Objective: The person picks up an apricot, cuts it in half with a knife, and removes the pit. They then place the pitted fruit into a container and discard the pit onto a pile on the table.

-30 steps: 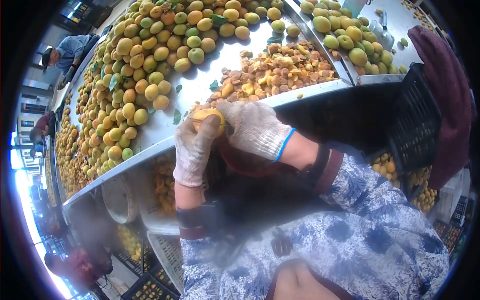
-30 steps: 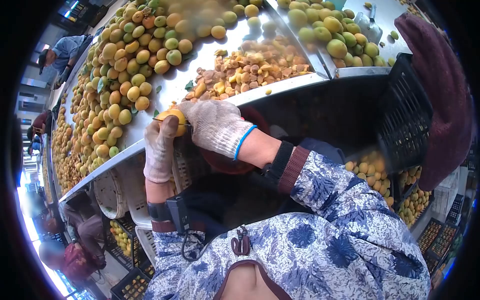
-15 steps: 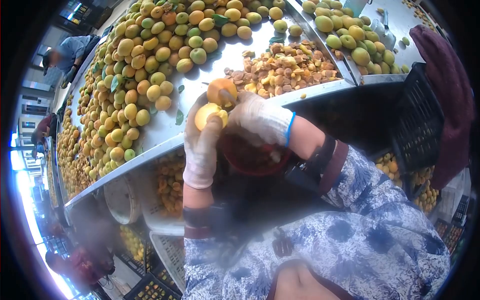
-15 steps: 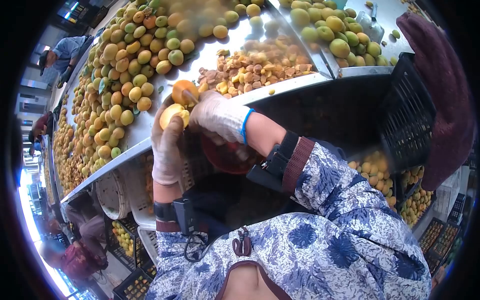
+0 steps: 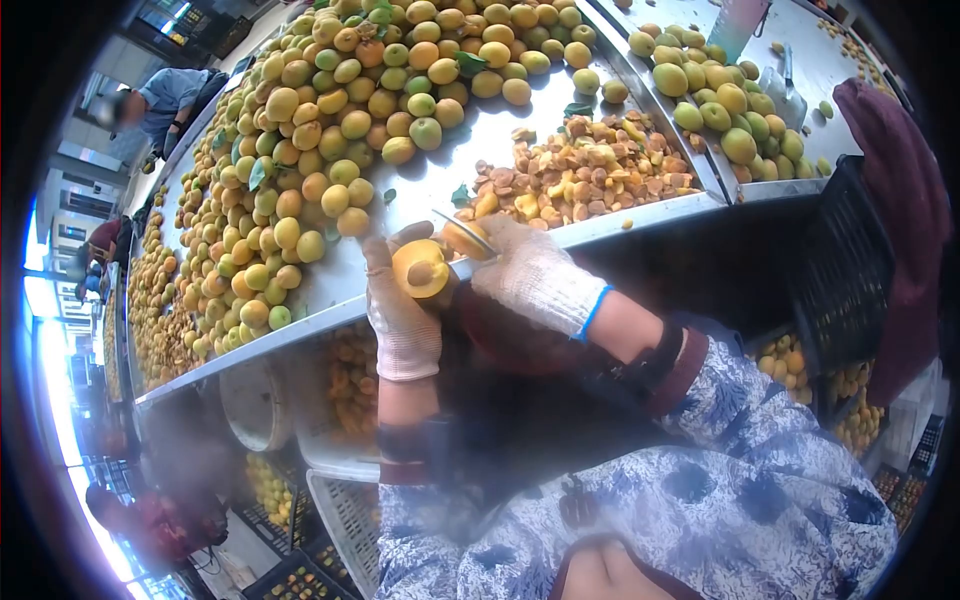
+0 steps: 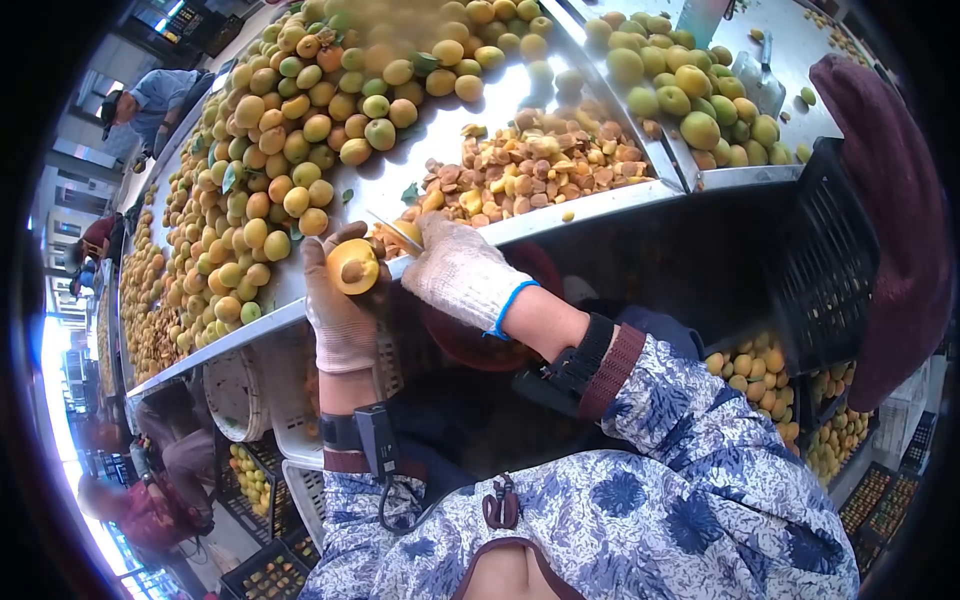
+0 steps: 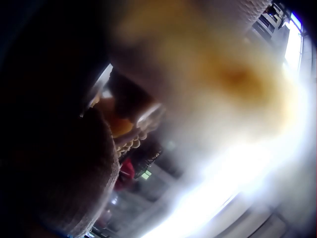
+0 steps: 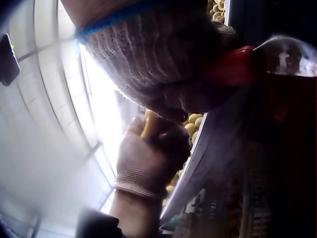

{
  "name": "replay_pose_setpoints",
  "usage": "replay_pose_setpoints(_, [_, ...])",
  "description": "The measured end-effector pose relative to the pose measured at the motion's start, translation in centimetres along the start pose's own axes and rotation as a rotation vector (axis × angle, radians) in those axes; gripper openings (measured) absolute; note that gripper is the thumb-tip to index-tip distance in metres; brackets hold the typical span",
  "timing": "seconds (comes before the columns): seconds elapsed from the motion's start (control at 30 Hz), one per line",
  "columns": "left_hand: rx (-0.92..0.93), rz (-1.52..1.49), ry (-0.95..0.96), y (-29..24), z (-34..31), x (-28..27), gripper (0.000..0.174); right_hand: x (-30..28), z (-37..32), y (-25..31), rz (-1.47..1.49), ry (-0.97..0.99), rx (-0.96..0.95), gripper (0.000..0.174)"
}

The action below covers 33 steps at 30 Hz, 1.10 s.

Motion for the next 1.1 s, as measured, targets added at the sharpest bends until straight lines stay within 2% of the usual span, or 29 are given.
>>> replay_pose_setpoints(0.07, [-0.002,0.056,-0.076,0.3,0.2,-0.6,0.064,-1.5,0.0,0.3,0.110,-0.289,-0.098,0.046])
replay_pose_setpoints(0.1, [-0.003,0.053,-0.076,0.2,0.2,-0.7,0.064,-1.7,0.1,0.1,0.107,-0.289,-0.097,0.046])
replay_pose_setpoints(0.17, [-0.064,0.134,-0.037,0.8,0.0,-0.5,0.066,-3.0,-0.7,0.5,0.737,-0.252,0.013,0.046])
replay_pose_setpoints(0.2, [-0.069,0.132,-0.036,1.1,0.1,-0.3,0.066,-3.6,-1.2,0.9,0.911,-0.212,0.023,0.032])
replay_pose_setpoints(0.23, [-0.101,0.145,-0.042,1.7,0.1,-0.1,0.070,-4.3,-1.5,1.3,0.908,-0.214,0.028,0.032])
replay_pose_setpoints(0.3, [-0.143,0.153,-0.046,2.8,0.0,0.2,0.075,-6.1,-2.1,3.1,1.361,-0.202,-0.277,0.031])
replay_pose_setpoints(0.37, [-0.135,0.204,0.057,3.7,-0.1,1.1,0.067,-6.6,-2.2,3.0,1.375,-0.260,-0.287,0.025])
replay_pose_setpoints(0.4, [-0.211,0.200,0.178,4.6,-0.3,1.4,0.065,-6.7,-2.3,3.0,1.393,-0.289,-0.313,0.023])
replay_pose_setpoints(0.43, [-0.218,0.200,0.183,4.7,-0.5,1.9,0.065,-6.9,-2.5,3.0,1.412,-0.318,-0.339,0.022])
replay_pose_setpoints(0.5, [-0.245,0.248,0.153,4.8,-1.3,3.0,0.077,-6.8,-3.1,3.1,1.423,-0.328,-0.326,0.020])
replay_pose_setpoints(0.53, [-0.279,0.289,0.088,4.5,-1.9,3.3,0.076,-7.0,-3.5,3.4,1.379,-0.362,-0.337,0.020])
replay_pose_setpoints(0.63, [-0.235,0.321,0.116,4.6,-2.0,3.4,0.075,-7.1,-3.9,3.5,1.278,-0.383,-0.377,0.022])
replay_pose_setpoints(0.67, [-0.236,0.322,0.115,4.7,-2.3,3.5,0.075,-7.1,-4.2,3.9,1.242,-0.371,-0.434,0.023])
replay_pose_setpoints(0.73, [0.010,0.469,0.158,3.4,-2.8,4.1,0.075,-6.8,-5.0,4.8,1.163,-0.311,-0.594,0.023])
replay_pose_setpoints(0.77, [0.009,0.470,0.159,3.4,-2.7,4.1,0.075,-6.6,-5.1,4.6,1.164,-0.313,-0.592,0.023])
replay_pose_setpoints(0.83, [-0.007,0.590,0.208,3.7,-2.6,4.1,0.059,-6.3,-6.1,5.8,0.938,-0.285,-0.823,0.013])
replay_pose_setpoints(0.87, [-0.016,0.651,0.234,3.9,-2.5,3.9,0.053,-6.4,-6.4,5.9,0.751,-0.477,-0.928,0.013])
replay_pose_setpoints(0.9, [-0.024,0.711,0.258,4.1,-2.4,3.8,0.048,-6.4,-6.2,5.7,0.752,-0.477,-0.925,0.013])
replay_pose_setpoints(0.97, [-0.040,0.828,0.308,4.6,-2.3,3.5,0.047,-5.7,-4.3,4.7,1.242,-0.194,-0.627,0.012])
replay_pose_setpoints(1.0, [0.358,1.058,0.306,3.2,-3.2,4.1,0.049,-5.6,-4.1,4.5,1.269,-0.247,-0.504,0.028])
replay_pose_setpoints(1.03, [0.357,1.057,0.304,2.6,-3.2,4.4,0.049,-5.8,-4.0,4.4,1.269,-0.246,-0.503,0.028])
replay_pose_setpoints(1.1, [-0.199,0.606,0.206,3.6,-2.9,3.5,0.052,-5.9,-3.0,3.6,1.347,-0.165,-0.417,0.035])
Point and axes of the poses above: each hand's wrist, its own z-axis towards the middle knuckle, its own x-axis out of the palm, y = z × x, the point moved 7 cm from there along z, towards the middle knuckle, and after that the axes turned 1 degree about x, right-handed, at the moved point
